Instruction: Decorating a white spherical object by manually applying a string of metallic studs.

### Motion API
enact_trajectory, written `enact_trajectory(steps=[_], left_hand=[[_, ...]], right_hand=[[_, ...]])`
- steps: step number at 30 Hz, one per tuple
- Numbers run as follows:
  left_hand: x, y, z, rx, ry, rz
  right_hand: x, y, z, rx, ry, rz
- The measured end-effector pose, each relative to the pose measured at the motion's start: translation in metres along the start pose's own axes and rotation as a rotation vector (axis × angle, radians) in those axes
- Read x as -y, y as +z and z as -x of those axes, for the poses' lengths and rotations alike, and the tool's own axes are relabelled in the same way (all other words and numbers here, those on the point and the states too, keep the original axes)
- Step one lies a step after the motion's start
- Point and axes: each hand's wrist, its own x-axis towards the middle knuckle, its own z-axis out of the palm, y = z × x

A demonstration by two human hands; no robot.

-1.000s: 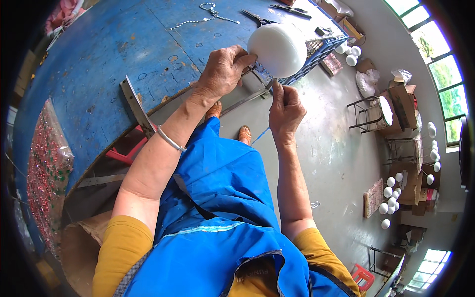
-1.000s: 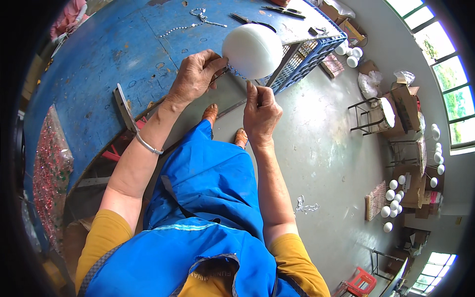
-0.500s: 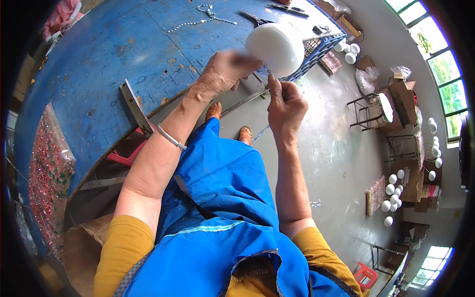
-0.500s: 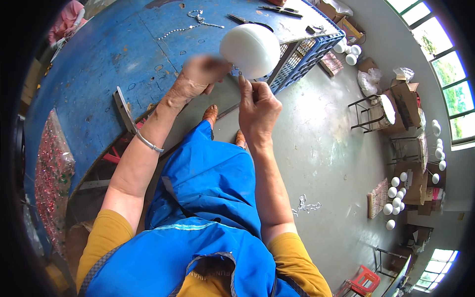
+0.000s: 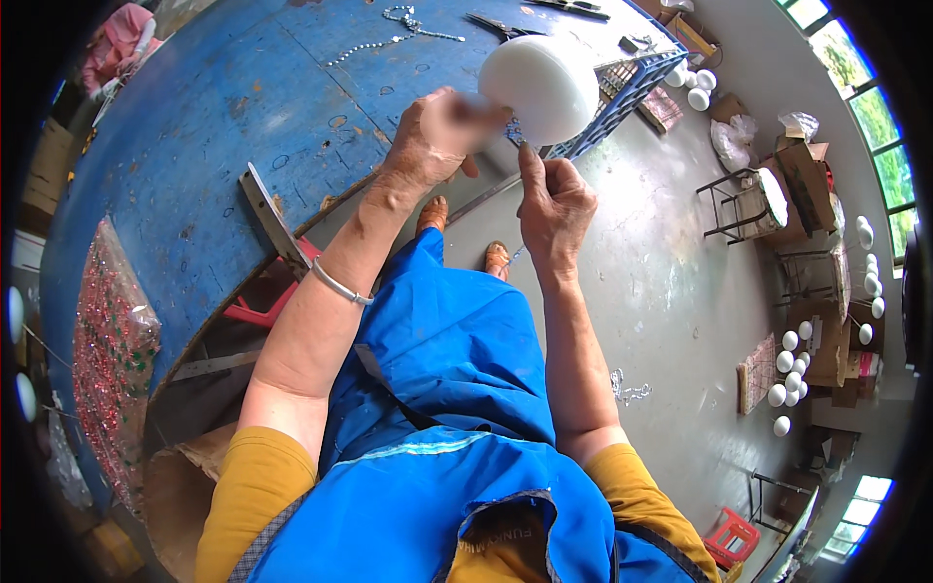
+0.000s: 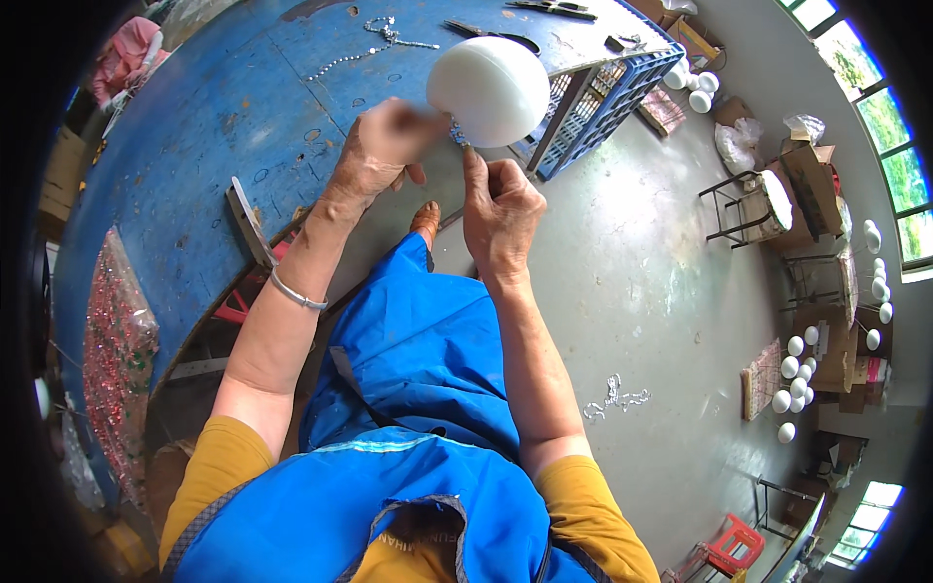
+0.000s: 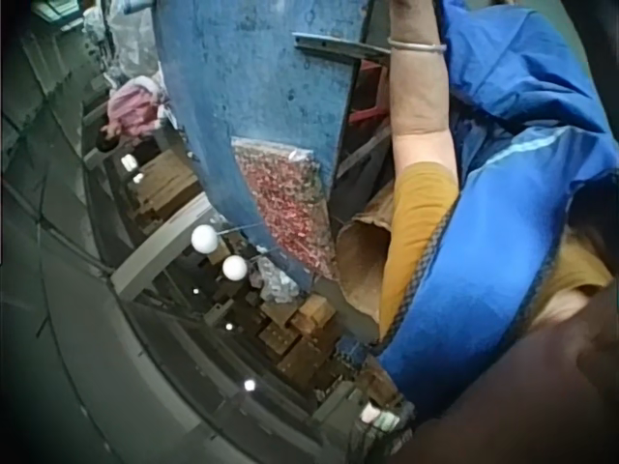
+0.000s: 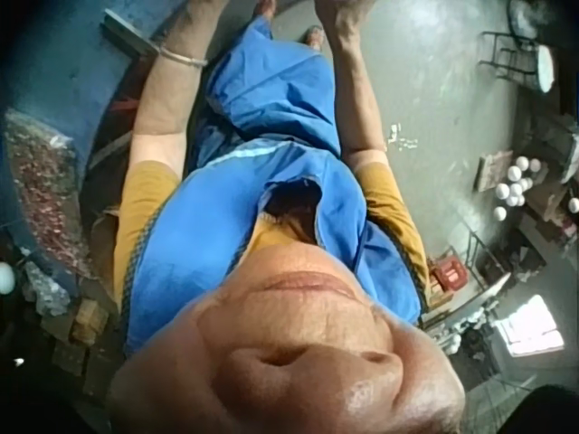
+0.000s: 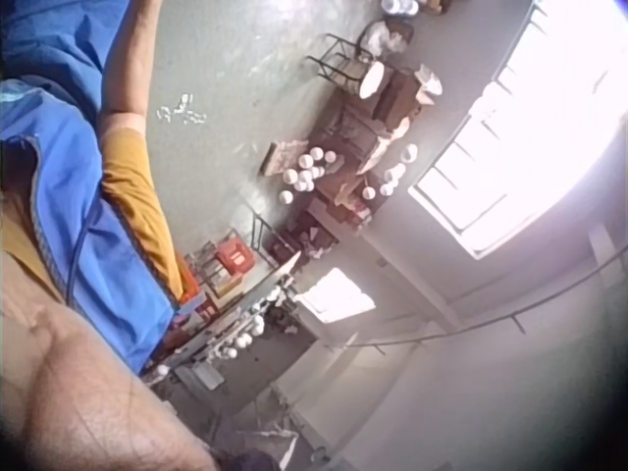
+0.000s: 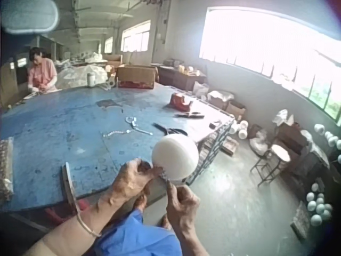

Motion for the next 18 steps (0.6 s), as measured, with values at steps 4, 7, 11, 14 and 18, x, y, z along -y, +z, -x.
enact_trajectory(steps=[4, 7, 11, 14, 18], left_hand=[[0.012, 0.011, 0.0, -0.109, 0.338, -0.197], [0.025, 0.017, -0.005, -0.135, 0.414, -0.286], [0.023, 0.014, -0.007, -0.097, 0.448, -0.245], [0.015, 0.001, -0.008, 0.031, 0.234, -0.094], [0.01, -0.003, -0.006, 0.131, -0.131, 0.102]], right_hand=[[-0.006, 0.004, -0.002, -0.048, -0.011, -0.044], [-0.004, 0.002, -0.002, -0.051, 0.009, -0.038], [0.001, -0.01, -0.002, 0.028, 0.081, -0.032], [0.01, -0.03, -0.003, 0.137, 0.14, -0.068], [0.016, -0.061, 0.001, 0.268, 0.31, -0.064]])
